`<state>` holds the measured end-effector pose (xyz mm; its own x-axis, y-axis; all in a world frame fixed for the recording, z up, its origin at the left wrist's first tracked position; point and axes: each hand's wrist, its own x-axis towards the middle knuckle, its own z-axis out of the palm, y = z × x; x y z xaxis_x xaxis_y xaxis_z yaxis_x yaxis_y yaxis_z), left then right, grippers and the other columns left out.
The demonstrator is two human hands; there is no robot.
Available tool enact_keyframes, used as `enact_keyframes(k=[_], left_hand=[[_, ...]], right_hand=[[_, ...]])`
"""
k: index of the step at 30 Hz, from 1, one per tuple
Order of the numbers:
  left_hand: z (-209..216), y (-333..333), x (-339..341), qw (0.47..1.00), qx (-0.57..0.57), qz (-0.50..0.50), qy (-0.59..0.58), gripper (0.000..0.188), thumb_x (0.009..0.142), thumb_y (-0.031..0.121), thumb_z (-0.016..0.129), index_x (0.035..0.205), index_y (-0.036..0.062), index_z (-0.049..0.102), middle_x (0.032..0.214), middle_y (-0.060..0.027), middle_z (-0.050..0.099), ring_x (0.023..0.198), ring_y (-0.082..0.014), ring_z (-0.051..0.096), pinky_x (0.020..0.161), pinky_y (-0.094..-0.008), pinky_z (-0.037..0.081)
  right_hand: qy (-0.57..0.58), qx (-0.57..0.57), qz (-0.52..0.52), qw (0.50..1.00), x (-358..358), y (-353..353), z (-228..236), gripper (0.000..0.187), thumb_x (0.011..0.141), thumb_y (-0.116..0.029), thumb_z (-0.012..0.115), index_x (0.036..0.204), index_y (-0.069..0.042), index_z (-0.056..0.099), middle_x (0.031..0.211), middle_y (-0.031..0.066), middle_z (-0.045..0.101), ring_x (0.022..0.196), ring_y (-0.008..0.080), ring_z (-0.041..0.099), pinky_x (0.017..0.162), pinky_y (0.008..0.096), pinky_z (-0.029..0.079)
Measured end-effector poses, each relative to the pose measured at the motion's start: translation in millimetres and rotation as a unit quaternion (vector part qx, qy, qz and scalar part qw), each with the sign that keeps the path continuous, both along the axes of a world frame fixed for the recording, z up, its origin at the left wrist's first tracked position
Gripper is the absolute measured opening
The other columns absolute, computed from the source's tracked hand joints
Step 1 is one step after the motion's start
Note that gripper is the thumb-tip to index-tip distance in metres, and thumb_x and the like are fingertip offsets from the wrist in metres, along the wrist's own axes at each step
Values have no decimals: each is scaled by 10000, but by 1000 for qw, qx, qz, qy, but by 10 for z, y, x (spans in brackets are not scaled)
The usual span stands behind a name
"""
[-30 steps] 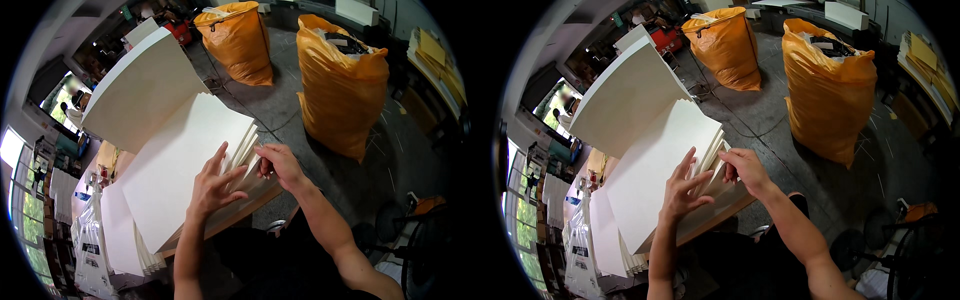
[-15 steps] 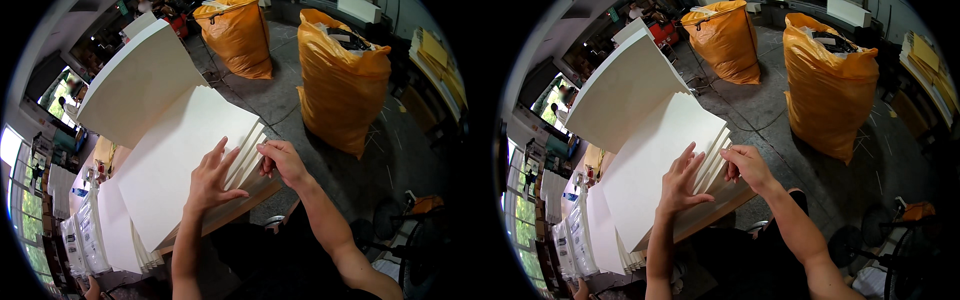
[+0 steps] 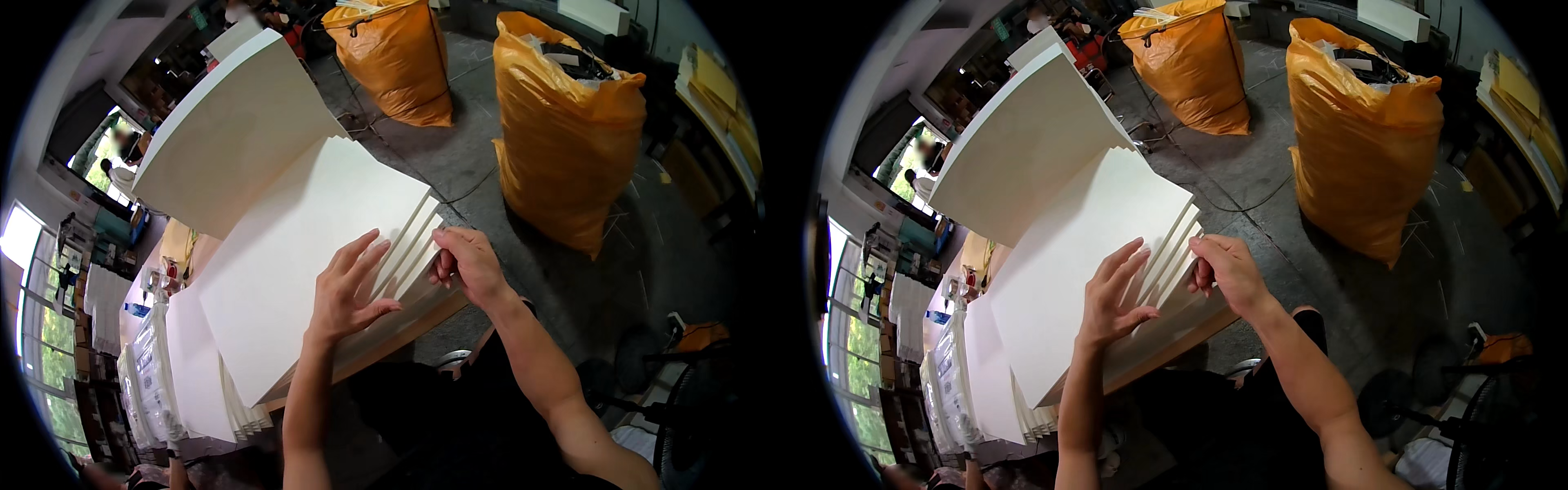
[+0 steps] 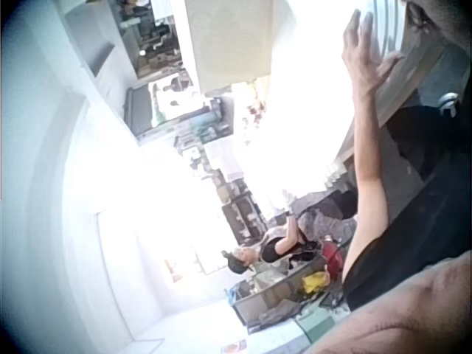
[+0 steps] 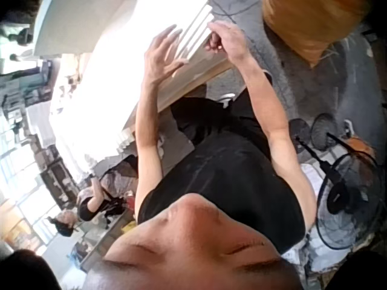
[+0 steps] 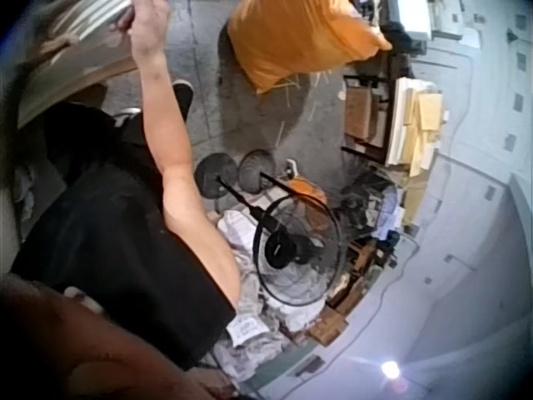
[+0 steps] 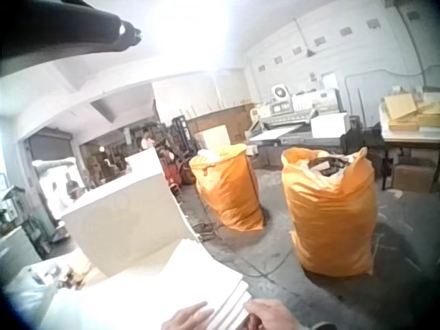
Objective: The person lifts and stacks large white sheets of paper on a table, aligning the edges and flipping through corners of the sheets by hand.
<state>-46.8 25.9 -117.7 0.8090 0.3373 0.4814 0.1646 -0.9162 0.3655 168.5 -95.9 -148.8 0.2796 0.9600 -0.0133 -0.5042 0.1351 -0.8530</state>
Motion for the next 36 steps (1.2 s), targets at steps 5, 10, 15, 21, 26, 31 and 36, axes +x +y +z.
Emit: enact_keyframes(k=[5, 10, 15, 21, 26, 31, 36], left_hand=[[65, -71, 44, 1000, 8, -14, 20, 1024, 615, 706, 831, 1400, 86, 610, 1452, -165, 577, 1245, -373, 623, 992, -463, 545], [92, -102, 48, 999, 6, -2, 35, 1005, 622, 632, 884, 1405, 63, 613, 1439, -200, 590, 1282, -397, 608, 1033, -476, 522], [67, -78, 58, 999, -26, -9, 20, 916, 629, 448, 948, 1385, 44, 626, 1432, -210, 595, 1285, -389, 611, 1047, -469, 515], [80, -81, 56, 997, -74, -11, -8, 829, 645, 347, 948, 1364, 68, 648, 1396, -164, 629, 1264, -350, 625, 1035, -445, 531], [84, -71, 31, 995, -102, -9, 10, 894, 652, 350, 948, 1399, 1, 603, 1428, -201, 603, 1305, -369, 602, 1087, -442, 478], [92, -75, 37, 995, -94, -2, 16, 900, 648, 354, 949, 1404, 9, 602, 1417, -187, 614, 1298, -362, 604, 1080, -444, 488], [110, -86, 51, 996, -87, 5, 15, 873, 653, 367, 947, 1391, 37, 616, 1403, -165, 625, 1281, -354, 613, 1062, -450, 512]], right_hand=[[70, 9, -24, 997, -110, 6, 0, 408, 1069, -290, 559, 715, -87, 578, 659, 42, 630, 607, 144, 666, 527, 246, 461], [63, -4, -28, 998, -129, -17, 47, 409, 1071, -305, 562, 724, -89, 588, 682, 40, 640, 620, 146, 672, 545, 259, 475], [48, -11, -26, 998, -94, -30, 55, 412, 1066, -321, 569, 730, -83, 597, 681, 41, 638, 618, 145, 670, 551, 266, 481], [33, -16, -17, 999, -66, -30, 88, 410, 1058, -324, 583, 730, -79, 603, 677, 44, 635, 615, 144, 669, 550, 265, 481], [24, -19, -4, 1000, -36, -27, 67, 413, 1055, -328, 592, 725, -80, 603, 672, 45, 633, 615, 141, 667, 551, 262, 485], [7, -20, 8, 1000, 30, -54, 22, 452, 1072, -353, 562, 714, -80, 604, 668, 66, 640, 637, 164, 683, 535, 260, 491], [27, -7, 38, 999, 113, -101, -16, 501, 1063, -425, 534, 726, -64, 621, 697, 83, 651, 669, 183, 690, 571, 294, 507]])
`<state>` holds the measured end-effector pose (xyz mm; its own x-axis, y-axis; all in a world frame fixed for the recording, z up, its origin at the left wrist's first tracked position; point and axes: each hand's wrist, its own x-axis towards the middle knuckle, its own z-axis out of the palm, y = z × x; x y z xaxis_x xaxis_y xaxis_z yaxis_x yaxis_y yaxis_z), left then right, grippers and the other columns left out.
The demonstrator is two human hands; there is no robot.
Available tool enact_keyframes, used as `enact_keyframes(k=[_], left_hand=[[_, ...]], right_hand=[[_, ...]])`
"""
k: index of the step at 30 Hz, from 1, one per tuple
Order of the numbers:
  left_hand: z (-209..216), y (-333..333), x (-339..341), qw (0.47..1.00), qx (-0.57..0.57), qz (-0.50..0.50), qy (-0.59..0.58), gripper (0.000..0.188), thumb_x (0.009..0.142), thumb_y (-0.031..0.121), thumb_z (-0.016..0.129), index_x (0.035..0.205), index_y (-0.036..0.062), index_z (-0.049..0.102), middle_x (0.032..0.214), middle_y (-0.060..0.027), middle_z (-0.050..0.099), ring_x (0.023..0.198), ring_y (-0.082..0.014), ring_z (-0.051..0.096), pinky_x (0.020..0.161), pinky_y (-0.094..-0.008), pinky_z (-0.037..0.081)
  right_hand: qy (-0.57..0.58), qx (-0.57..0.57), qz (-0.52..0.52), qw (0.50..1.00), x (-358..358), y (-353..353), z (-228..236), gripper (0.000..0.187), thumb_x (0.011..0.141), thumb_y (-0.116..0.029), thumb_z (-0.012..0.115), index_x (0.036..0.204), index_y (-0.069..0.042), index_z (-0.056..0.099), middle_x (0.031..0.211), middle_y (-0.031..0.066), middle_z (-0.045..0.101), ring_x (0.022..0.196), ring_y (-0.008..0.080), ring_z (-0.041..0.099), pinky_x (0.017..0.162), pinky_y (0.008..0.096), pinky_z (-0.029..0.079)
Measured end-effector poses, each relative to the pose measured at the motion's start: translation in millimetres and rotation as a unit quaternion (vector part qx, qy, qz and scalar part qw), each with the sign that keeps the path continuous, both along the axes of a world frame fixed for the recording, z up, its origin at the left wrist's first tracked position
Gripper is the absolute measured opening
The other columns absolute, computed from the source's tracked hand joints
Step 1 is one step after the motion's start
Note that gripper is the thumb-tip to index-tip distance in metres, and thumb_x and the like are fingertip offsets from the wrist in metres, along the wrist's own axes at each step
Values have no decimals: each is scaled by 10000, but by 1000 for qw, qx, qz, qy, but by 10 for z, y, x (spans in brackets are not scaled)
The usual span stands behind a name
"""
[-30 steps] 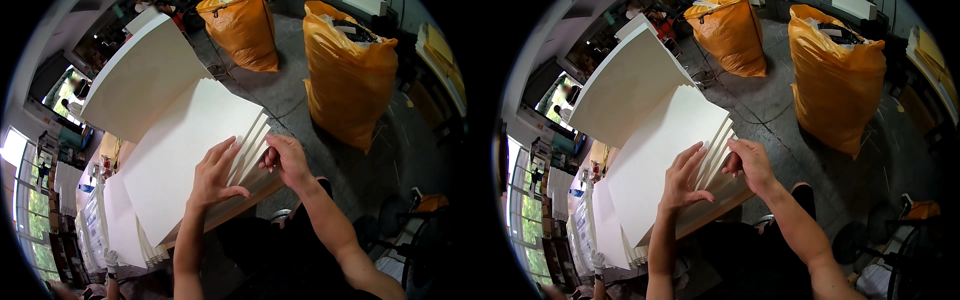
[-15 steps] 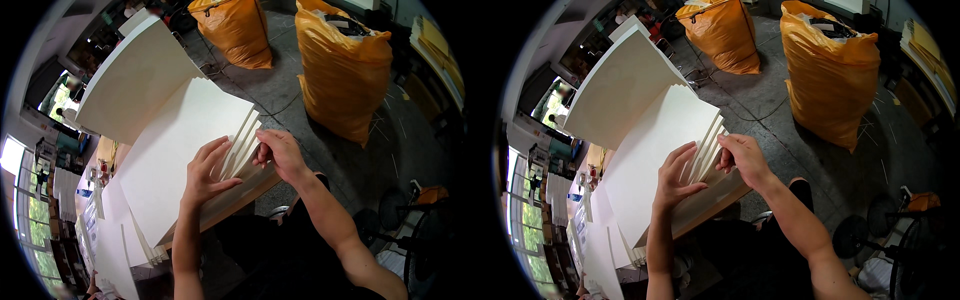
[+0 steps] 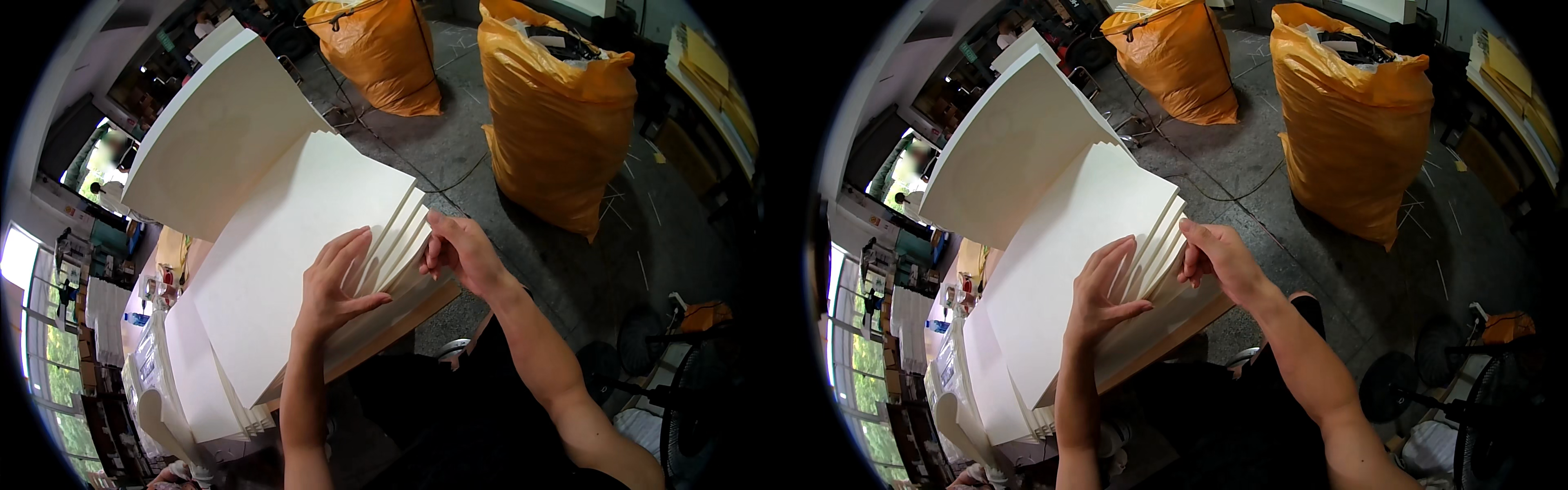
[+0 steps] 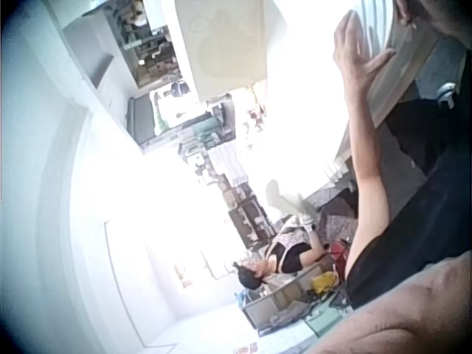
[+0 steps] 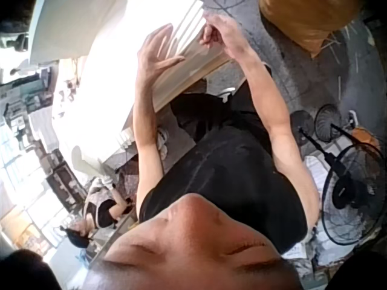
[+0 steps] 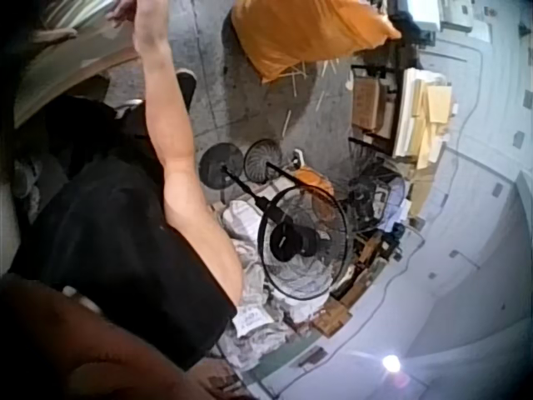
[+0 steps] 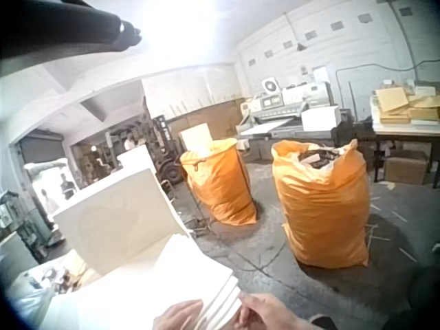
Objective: The person lifts and stacks large white sheets of paper on a table, aligning the edges and flipping through corners of the sheets by hand.
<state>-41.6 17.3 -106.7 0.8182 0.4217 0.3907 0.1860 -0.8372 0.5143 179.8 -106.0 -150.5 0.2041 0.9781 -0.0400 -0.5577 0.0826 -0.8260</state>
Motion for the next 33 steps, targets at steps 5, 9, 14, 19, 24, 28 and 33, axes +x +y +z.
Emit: enact_keyframes(k=[5, 9, 14, 19, 24, 28, 33], left_hand=[[-11, 1, -19, 1000, -10, 7, 2, 874, 656, 363, 946, 1398, 44, 611, 1409, -160, 622, 1286, -349, 610, 1065, -451, 511], [0, -15, -4, 999, -30, 10, 17, 928, 639, 353, 952, 1423, 16, 589, 1421, -190, 612, 1326, -360, 585, 1110, -453, 467], [1, -7, 6, 1000, -17, 4, 22, 913, 647, 331, 947, 1423, 14, 586, 1416, -193, 615, 1322, -366, 587, 1106, -454, 471], [9, -48, 32, 999, 49, -4, 22, 800, 712, 161, 868, 1446, 86, 559, 1470, -206, 565, 1283, -379, 610, 1042, -453, 527], [42, -126, 85, 974, 207, -27, 84, 788, 737, -28, 742, 1432, 298, 563, 1571, -217, 450, 1244, -421, 625, 963, -450, 581], [231, -106, 93, 977, 163, -77, 111, 606, 743, -46, 723, 1241, 297, 692, 1568, -225, 448, 1230, -435, 632, 952, -461, 591], [275, -65, 87, 985, 113, -42, 121, 403, 738, 8, 753, 1077, 226, 747, 1543, -230, 476, 1250, -437, 623, 971, -456, 585]], right_hand=[[-28, 17, 27, 999, 87, -65, -67, 323, 1008, -296, 567, 799, -54, 614, 769, 89, 676, 752, 177, 700, 615, 291, 519], [-86, 8, 47, 995, 179, -119, -112, 166, 955, -196, 601, 863, -59, 591, 816, 89, 694, 791, 166, 699, 640, 284, 525], [-97, 10, 49, 994, 219, -138, -176, 119, 930, -132, 619, 854, -44, 596, 846, 110, 714, 777, 152, 691, 644, 276, 532], [-130, 16, 50, 990, 247, -151, -202, 119, 930, -111, 644, 851, -55, 574, 855, 106, 720, 776, 139, 686, 644, 274, 538], [-205, -14, 9, 979, 170, -132, -136, 197, 938, -153, 684, 825, -60, 552, 776, 49, 684, 724, 116, 668, 607, 268, 525], [-403, -32, -88, 910, 92, -131, -73, 306, 948, -217, 707, 747, -66, 533, 668, 27, 619, 666, 106, 644, 555, 288, 488], [-240, -4, -134, 961, -83, 11, -70, 377, 968, -274, 694, 714, -48, 532, 609, 38, 579, 581, 127, 597, 519, 333, 436]])
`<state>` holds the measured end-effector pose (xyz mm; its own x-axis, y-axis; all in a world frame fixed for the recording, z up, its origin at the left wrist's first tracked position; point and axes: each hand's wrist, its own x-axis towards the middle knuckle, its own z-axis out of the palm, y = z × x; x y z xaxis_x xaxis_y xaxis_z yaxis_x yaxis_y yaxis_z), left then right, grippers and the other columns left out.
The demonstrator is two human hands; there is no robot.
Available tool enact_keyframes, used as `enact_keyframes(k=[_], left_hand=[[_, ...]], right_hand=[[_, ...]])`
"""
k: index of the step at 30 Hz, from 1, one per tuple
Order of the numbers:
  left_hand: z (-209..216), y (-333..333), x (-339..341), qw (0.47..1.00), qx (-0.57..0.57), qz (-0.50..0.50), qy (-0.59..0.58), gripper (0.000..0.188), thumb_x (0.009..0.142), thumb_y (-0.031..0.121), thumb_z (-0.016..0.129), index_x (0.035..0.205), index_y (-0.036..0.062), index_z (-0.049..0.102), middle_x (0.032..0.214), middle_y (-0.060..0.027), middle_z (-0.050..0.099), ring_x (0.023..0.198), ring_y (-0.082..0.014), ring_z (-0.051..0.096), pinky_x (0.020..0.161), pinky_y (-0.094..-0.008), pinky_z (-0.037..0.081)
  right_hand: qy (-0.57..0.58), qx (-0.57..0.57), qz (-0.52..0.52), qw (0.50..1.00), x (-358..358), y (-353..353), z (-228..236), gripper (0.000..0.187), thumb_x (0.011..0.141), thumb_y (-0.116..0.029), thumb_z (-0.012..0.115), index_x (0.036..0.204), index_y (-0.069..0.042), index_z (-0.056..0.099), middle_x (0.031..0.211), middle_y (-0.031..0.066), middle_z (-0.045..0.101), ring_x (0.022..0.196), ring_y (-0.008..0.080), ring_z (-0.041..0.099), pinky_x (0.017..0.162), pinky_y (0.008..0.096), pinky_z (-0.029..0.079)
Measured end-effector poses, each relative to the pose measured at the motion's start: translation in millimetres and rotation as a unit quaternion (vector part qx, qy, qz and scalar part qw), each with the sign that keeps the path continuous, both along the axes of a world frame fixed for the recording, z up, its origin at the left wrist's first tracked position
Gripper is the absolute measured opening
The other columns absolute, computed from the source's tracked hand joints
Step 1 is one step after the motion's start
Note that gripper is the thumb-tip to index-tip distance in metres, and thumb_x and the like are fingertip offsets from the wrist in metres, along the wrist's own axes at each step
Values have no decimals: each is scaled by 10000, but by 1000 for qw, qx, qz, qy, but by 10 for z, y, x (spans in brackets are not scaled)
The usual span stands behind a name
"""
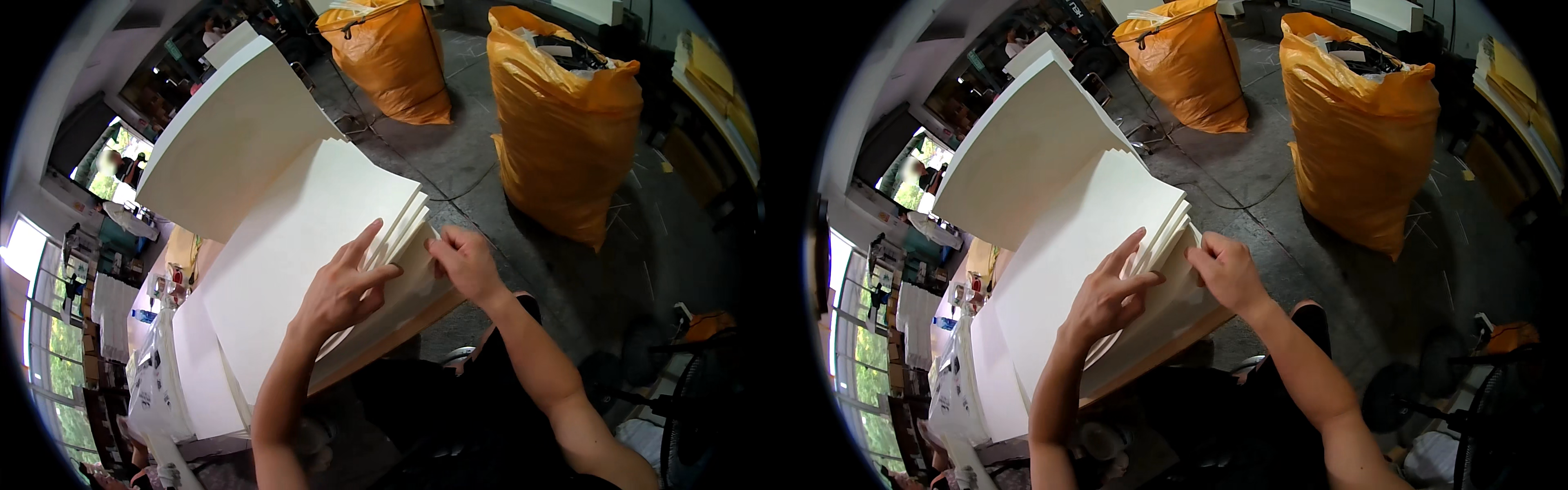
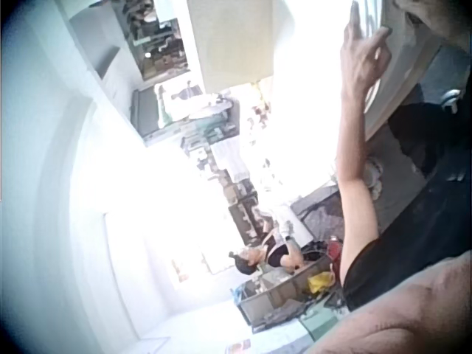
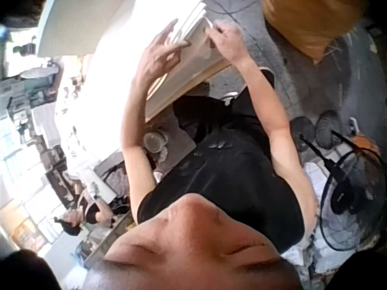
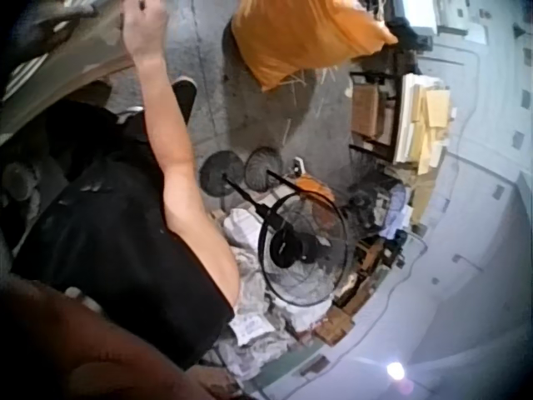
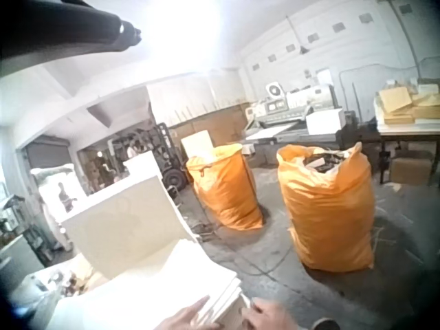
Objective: The person lifts and stacks large white sheets of paper on a table, aligning the edges and flipping through corners of the sheets by hand.
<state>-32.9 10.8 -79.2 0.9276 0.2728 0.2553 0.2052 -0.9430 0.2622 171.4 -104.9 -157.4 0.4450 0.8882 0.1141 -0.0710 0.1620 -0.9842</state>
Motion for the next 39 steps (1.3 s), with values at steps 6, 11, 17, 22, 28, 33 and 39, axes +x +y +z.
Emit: enact_keyframes(k=[6, 11, 17, 22, 28, 33, 39], left_hand=[[-89, -30, -38, 998, -36, 24, -41, 403, 734, 156, 862, 1110, 248, 750, 1551, -217, 468, 1276, -422, 611, 991, -461, 575], [-118, -85, -47, 995, -65, 35, -65, 588, 638, 230, 955, 1188, 264, 751, 1558, -208, 461, 1320, -419, 579, 1042, -476, 547], [-141, -84, -39, 994, -88, 43, -57, 681, 570, 141, 978, 1209, 221, 758, 1559, -208, 461, 1382, -409, 527, 1116, -492, 494], [-105, -77, -37, 993, -103, 44, -45, 661, 587, 119, 966, 1209, 221, 764, 1559, -208, 463, 1390, -399, 522, 1128, -489, 485], [-124, -40, -46, 996, -68, 36, -53, 656, 629, 205, 961, 1242, 312, 751, 1554, -173, 487, 1330, -379, 581, 1047, -454, 545], [-93, -14, -56, 997, -66, 25, -28, 602, 737, 147, 887, 1293, 313, 726, 1582, -191, 453, 1340, -391, 571, 1048, -460, 539], [-207, -74, -47, 998, -20, 36, -48, 623, 824, 35, 754, 1364, 332, 665, 1614, -213, 395, 1327, -416, 572, 1023, -475, 550]], right_hand=[[39, -36, 41, 998, -5, 17, 74, 337, 1003, -245, 641, 720, -74, 573, 614, 32, 602, 570, 109, 611, 497, 257, 422], [214, -23, 113, 970, 39, 50, 170, 375, 1024, -274, 594, 698, -89, 610, 641, 34, 644, 580, 128, 643, 518, 248, 429], [192, -31, 121, 973, 68, 42, 177, 376, 1027, -292, 589, 713, -88, 623, 647, 34, 651, 591, 121, 649, 529, 245, 432], [159, -36, 122, 979, 87, 46, 178, 373, 1029, -302, 589, 730, -81, 626, 648, 35, 650, 590, 118, 645, 529, 244, 432], [128, -20, 143, 981, 144, 29, 134, 409, 1045, -346, 555, 741, -82, 629, 669, 40, 659, 634, 131, 658, 568, 250, 456], [154, 6, 167, 974, 220, -30, 104, 452, 1040, -413, 542, 751, -77, 628, 679, 45, 657, 658, 138, 657, 604, 261, 472], [-8, -25, 63, 998, 61, 45, 47, 377, 1027, -312, 592, 733, -79, 617, 661, 37, 654, 598, 132, 648, 561, 243, 458]])
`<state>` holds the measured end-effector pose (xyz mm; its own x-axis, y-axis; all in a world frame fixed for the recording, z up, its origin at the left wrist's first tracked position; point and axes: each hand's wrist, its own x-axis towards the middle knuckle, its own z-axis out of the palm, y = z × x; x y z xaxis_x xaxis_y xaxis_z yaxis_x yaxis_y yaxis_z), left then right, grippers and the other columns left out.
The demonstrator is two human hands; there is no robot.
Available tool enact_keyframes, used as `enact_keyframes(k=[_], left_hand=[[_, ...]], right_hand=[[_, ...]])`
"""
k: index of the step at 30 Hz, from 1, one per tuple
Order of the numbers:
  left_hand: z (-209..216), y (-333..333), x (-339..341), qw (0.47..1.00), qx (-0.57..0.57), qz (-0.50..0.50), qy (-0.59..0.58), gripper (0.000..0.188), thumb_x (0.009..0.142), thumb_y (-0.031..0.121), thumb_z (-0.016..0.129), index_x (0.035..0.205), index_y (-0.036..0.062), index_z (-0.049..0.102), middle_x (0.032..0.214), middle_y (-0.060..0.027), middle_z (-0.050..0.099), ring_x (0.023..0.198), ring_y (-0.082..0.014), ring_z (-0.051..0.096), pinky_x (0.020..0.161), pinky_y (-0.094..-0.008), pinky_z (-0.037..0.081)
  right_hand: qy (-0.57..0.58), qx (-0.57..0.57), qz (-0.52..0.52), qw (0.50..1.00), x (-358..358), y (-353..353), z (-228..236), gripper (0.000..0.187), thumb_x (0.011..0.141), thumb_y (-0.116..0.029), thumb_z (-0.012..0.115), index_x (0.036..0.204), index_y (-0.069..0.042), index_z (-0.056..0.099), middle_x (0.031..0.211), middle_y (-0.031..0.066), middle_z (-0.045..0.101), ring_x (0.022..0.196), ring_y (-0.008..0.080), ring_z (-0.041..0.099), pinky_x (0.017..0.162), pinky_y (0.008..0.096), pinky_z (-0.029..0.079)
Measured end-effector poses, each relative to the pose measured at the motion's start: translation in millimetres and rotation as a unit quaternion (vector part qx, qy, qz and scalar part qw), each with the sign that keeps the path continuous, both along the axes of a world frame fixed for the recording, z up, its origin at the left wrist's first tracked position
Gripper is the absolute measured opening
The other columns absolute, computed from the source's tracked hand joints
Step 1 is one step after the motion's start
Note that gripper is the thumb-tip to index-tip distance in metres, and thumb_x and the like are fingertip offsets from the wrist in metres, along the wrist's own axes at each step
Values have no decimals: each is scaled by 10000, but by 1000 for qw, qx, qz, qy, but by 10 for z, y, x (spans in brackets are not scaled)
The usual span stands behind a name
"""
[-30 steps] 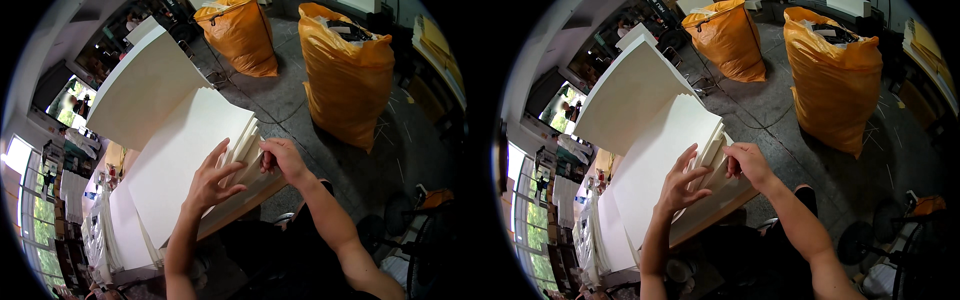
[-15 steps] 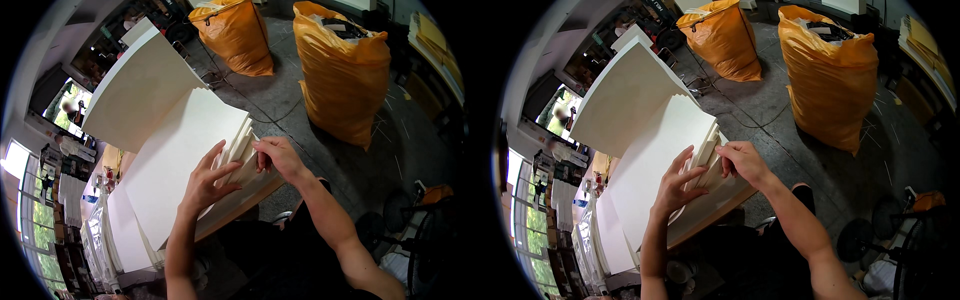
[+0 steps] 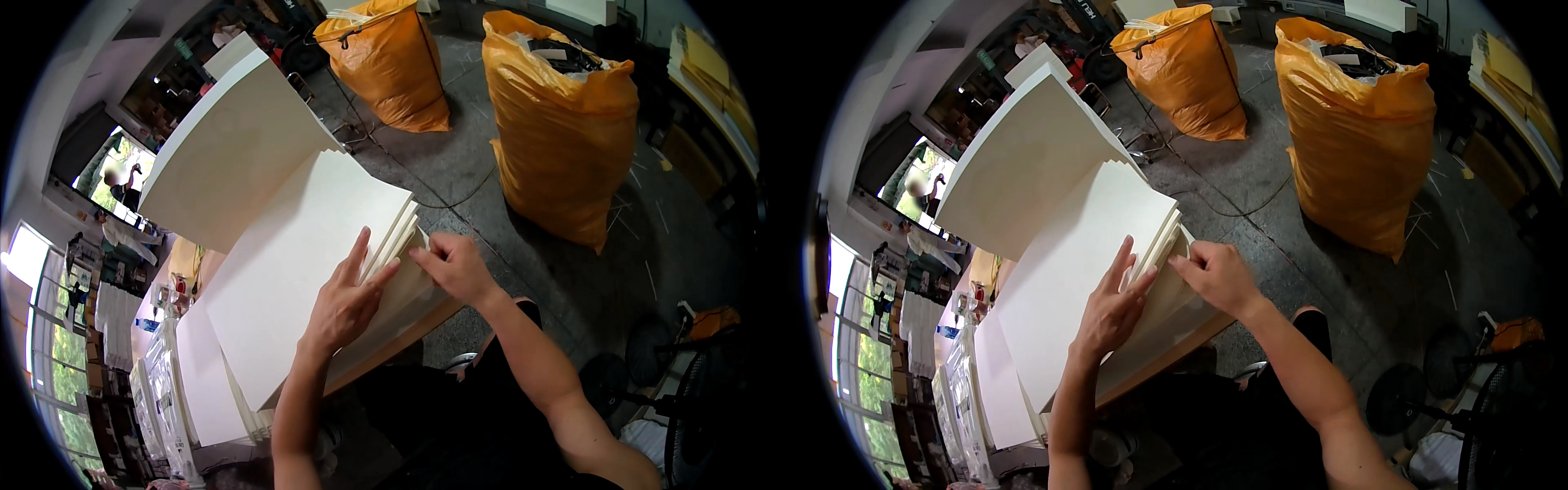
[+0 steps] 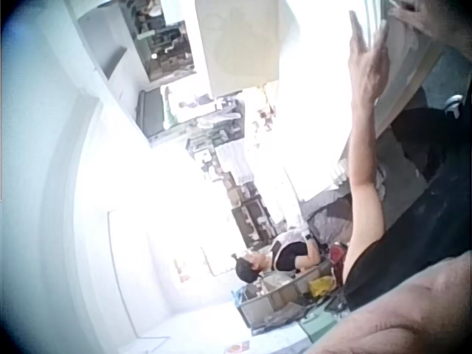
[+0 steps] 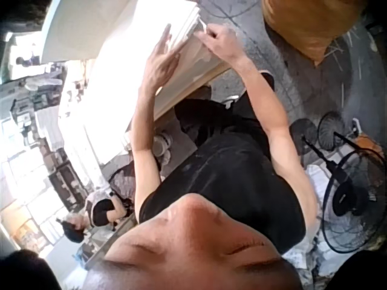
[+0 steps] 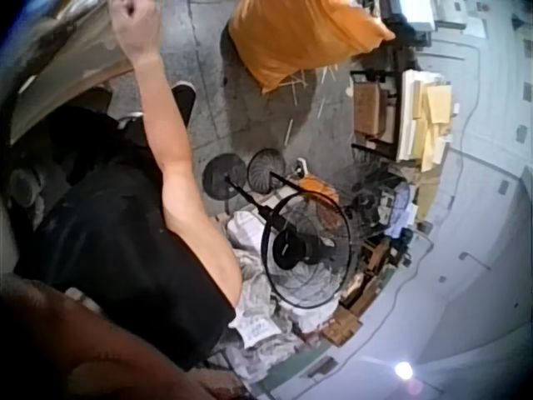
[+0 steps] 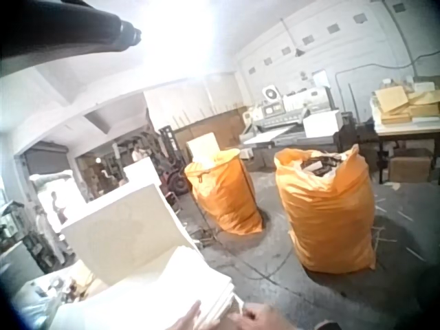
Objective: The person lifts and stacks large white sheets of paper on a table, aligning the edges and flipping through corners of the sheets by hand.
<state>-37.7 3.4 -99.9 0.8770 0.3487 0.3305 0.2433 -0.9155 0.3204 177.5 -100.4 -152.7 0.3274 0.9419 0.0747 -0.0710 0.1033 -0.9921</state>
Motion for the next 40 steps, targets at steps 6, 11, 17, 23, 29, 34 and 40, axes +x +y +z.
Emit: enact_keyframes(k=[6, 11, 17, 23, 29, 34, 40], left_hand=[[6, 33, -52, 1000, 13, -5, 11, 618, 779, 106, 819, 1334, 341, 680, 1613, -206, 397, 1313, -408, 581, 1011, -474, 558], [30, -31, -7, 1000, -12, 8, -17, 647, 685, 229, 929, 1284, 347, 714, 1595, -182, 432, 1321, -395, 580, 1013, -463, 560], [64, -28, -2, 998, -56, 13, -5, 663, 633, 97, 947, 1242, 274, 756, 1588, -195, 445, 1383, -409, 532, 1091, -466, 515], [33, 20, -27, 1000, -29, -2, -4, 592, 785, 123, 842, 1314, 348, 700, 1607, -197, 415, 1321, -414, 575, 1023, -454, 558], [13, 30, -28, 999, 39, -22, 6, 516, 875, 52, 717, 1305, 337, 693, 1625, -210, 378, 1295, -428, 584, 982, -470, 570], [52, -61, -12, 1000, -13, 20, 4, 551, 733, 136, 870, 1242, 297, 735, 1602, -215, 419, 1311, -422, 580, 1026, -470, 540], [-53, 20, -37, 1000, 2, 4, 1, 636, 669, 299, 947, 1260, 349, 716, 1635, -180, 376, 1314, -413, 575, 1003, -461, 560]], right_hand=[[193, -12, 67, 979, 30, 38, 89, 377, 1048, -292, 572, 732, -93, 623, 654, 39, 656, 598, 126, 658, 549, 239, 446], [207, -7, 65, 976, 7, 22, 86, 374, 1036, -310, 604, 727, -102, 627, 667, 30, 665, 598, 123, 664, 533, 246, 430], [177, -14, 69, 982, 38, 19, 47, 393, 1041, -327, 592, 722, -100, 621, 662, 33, 660, 599, 125, 664, 538, 244, 439], [226, 16, 56, 972, 17, -30, 61, 395, 1039, -327, 593, 721, -94, 610, 641, 32, 643, 579, 124, 646, 535, 249, 443], [110, -48, 16, 993, 3, -4, 98, 363, 1031, -278, 607, 718, -93, 603, 643, 28, 638, 569, 122, 642, 517, 258, 427], [252, -17, 38, 967, -41, 19, 91, 344, 1030, -248, 596, 718, -104, 605, 649, 30, 643, 579, 140, 656, 513, 251, 422], [238, -20, 38, 970, -36, 13, 99, 356, 1042, -249, 569, 720, -99, 597, 646, 48, 642, 596, 168, 669, 518, 257, 446]])
